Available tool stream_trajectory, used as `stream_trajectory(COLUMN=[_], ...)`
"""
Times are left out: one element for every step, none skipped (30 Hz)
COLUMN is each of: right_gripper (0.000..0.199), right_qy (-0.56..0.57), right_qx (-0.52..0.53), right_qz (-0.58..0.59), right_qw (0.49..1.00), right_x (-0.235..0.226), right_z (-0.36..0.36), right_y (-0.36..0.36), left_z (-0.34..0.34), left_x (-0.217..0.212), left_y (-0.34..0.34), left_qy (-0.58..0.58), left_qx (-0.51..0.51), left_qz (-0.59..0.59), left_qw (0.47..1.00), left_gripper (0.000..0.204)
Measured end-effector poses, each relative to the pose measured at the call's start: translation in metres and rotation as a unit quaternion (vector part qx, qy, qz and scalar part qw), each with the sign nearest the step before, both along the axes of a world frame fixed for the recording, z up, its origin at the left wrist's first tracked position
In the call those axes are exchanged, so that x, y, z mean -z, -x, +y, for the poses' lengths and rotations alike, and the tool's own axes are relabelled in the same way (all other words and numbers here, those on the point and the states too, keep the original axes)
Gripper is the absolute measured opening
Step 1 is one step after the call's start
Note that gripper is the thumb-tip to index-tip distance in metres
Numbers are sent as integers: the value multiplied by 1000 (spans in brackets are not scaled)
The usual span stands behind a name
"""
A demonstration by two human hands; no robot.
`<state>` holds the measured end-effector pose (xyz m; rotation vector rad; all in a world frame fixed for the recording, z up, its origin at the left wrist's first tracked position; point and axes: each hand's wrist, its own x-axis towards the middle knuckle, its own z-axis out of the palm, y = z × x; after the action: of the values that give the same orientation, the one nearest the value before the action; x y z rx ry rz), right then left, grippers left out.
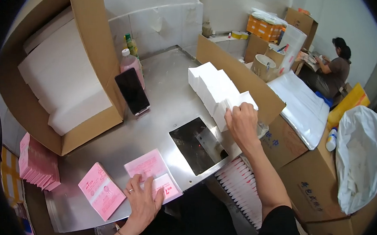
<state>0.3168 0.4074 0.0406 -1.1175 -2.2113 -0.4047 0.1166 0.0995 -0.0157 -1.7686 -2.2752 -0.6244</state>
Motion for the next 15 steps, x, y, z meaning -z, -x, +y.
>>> stream_trajectory(right_gripper=[22, 24, 27, 27, 27, 27, 27, 26, 25, 25, 25, 25, 25, 25, 25], right_qy=[1, 1, 0, 1, -3, -8, -7, -4, -2, -2, -3, -5, -5, 2, 8], right_qx=[0, 11, 23, 21, 22, 23, 22, 19, 17, 15, 13, 11, 12, 3, -5], right_qz=[-2, 1, 5, 4, 12, 20, 19, 17, 16, 15, 19, 23, 24, 28, 33], right_qw=[1000, 1000, 1000, 1000, 1000, 999, 1000, 1000, 1000, 1000, 1000, 1000, 1000, 1000, 999], right_x=[-1, -1, -1, 0, 2, 3, 4, 4, 4, 4, 5, 5, 5, 5, 6], right_z=[1, 4, 5, 6, 7, 7, 6, 4, 3, 3, 4, 4, 5, 6, 7], right_y=[1, 5, 7, 8, 8, 7, 7, 8, 8, 8, 7, 5, 4, 2, 1], left_z=[1, 2, 2, 3, 5, 8, 10, 13, 15, 17, 18, 19, 20, 20, 20], left_x=[-3, -3, 0, 1, 1, 1, 0, 1, 2, 3, 2, 1, 1, 2, 3], left_y=[-3, -2, -1, 0, 1, 3, 4, 5, 6, 7, 7, 6, 6, 6, 6], left_qy=[-16, -16, -12, -9, -8, -23, -38, -38, -46, -54, -54, -53, -52, -52, -54], left_qx=[-11, -13, -10, -8, -10, 4, 18, 16, 26, 37, 36, 36, 35, 36, 33], left_qz=[21, 20, -5, -30, -31, -28, -25, -25, -27, -28, -28, -27, -26, -26, -23], left_qw=[1000, 1000, 1000, 999, 999, 999, 999, 999, 998, 997, 997, 998, 998, 998, 998], left_gripper=[49, 49, 47, 44, 44, 41, 38, 38, 37, 35, 35, 35, 35, 35, 34])
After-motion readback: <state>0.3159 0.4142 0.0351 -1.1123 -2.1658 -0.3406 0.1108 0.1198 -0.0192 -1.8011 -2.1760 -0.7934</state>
